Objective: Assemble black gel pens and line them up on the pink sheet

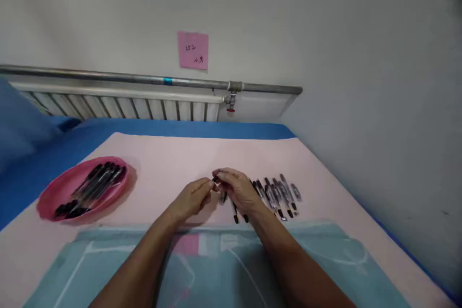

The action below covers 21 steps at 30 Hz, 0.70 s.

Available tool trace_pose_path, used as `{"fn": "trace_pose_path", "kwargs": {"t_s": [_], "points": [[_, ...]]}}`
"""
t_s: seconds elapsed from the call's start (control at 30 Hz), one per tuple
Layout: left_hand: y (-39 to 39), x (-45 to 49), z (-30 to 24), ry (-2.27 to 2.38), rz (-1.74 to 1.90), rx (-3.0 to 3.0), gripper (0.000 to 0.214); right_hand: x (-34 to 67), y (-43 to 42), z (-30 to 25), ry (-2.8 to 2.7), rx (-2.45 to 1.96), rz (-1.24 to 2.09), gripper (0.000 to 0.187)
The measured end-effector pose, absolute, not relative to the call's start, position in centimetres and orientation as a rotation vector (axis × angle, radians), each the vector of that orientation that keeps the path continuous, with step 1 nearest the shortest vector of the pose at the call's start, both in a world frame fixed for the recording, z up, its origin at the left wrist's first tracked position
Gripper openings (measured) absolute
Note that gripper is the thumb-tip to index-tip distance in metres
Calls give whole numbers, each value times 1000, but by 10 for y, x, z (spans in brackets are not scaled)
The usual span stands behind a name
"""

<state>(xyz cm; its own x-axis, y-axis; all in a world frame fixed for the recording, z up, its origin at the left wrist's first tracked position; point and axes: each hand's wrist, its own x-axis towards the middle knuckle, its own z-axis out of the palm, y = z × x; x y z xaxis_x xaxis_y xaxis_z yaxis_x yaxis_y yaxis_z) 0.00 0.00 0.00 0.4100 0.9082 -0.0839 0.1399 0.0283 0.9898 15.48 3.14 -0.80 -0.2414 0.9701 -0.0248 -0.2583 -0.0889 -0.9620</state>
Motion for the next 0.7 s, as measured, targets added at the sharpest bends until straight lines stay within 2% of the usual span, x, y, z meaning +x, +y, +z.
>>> {"fn": "trace_pose_path", "kwargs": {"t_s": [0.07, 0.17, 0.33, 0.47, 0.63, 0.7], "points": [[1, 2, 0, 1038, 790, 1501, 37, 155, 30, -7, -1213, -1038, 1377, 19], [2, 4, 1, 1083, 790, 1557, 37, 154, 28, -6, -1233, -1101, 1295, 23], [2, 4, 2, 1097, 783, 1503, 36, 155, 29, -4, -1123, -957, 1530, 25], [2, 4, 3, 1138, 791, 1588, 35, 155, 28, -5, -1143, -1070, 1394, 21], [2, 5, 3, 1118, 797, 1594, 34, 154, 29, -5, -1087, -940, 1545, 23], [2, 5, 3, 1133, 791, 1599, 34, 154, 28, -5, -1116, -987, 1501, 21]]}}
